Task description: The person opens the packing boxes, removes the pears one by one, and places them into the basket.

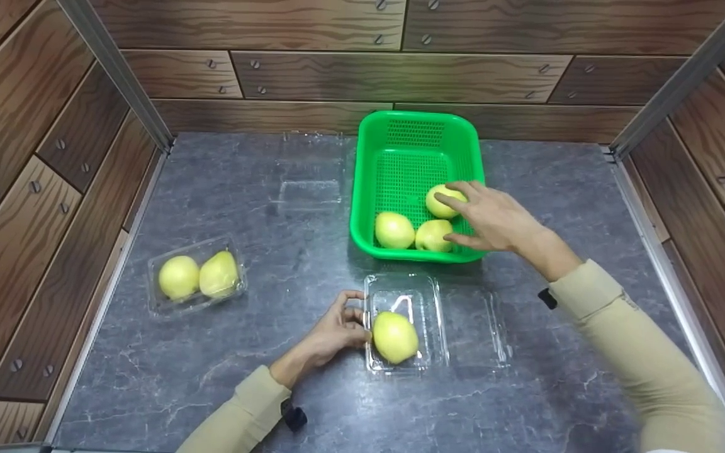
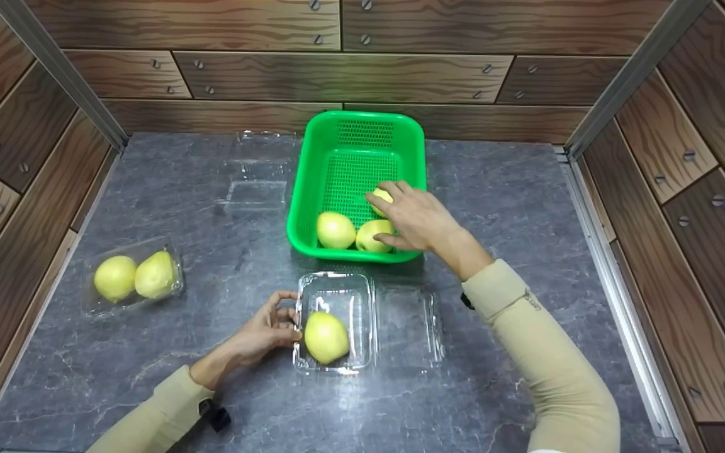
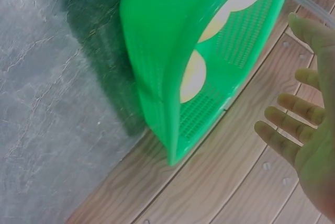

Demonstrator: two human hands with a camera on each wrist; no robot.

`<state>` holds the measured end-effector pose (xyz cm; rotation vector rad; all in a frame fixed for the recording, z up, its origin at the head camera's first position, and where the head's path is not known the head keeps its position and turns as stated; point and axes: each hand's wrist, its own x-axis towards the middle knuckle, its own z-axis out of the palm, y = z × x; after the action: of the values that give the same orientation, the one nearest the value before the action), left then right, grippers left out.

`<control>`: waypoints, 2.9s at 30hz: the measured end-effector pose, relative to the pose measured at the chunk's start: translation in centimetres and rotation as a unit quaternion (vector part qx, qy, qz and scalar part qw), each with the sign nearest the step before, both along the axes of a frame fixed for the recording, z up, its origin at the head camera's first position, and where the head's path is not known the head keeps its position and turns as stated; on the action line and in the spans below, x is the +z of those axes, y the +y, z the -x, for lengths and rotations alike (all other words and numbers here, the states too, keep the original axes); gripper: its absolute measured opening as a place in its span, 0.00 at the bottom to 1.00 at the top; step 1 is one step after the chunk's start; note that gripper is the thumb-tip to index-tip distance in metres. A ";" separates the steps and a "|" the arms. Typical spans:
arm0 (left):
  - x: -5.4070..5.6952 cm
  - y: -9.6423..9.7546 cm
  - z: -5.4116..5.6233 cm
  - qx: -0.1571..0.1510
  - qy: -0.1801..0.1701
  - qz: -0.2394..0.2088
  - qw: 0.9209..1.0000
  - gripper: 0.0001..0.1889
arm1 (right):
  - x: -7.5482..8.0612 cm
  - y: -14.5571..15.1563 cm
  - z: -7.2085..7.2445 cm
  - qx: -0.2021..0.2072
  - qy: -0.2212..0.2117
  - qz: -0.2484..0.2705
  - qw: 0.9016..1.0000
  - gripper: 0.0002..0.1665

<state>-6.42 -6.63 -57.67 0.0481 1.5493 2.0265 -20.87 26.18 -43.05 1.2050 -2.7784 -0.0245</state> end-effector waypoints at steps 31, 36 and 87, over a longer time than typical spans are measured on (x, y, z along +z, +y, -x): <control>0.2 -0.1 0.0 0.000 -0.005 0.003 1.000 0.39 | -3.4 -3.3 -8.1 0.135 -0.008 0.050 0.989 0.53; 0.2 0.0 -0.1 0.001 -0.005 0.000 1.000 0.39 | -4.3 -3.7 -9.3 0.145 -0.014 0.052 0.988 0.54; -0.3 0.1 0.0 0.002 -0.010 -0.005 1.000 0.39 | -10.1 -6.9 -12.3 0.176 -0.099 0.012 0.979 0.49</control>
<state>-6.44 -6.56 -57.98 0.0291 1.5289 2.0310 -8.62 19.25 -53.10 1.7614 -2.6658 0.1685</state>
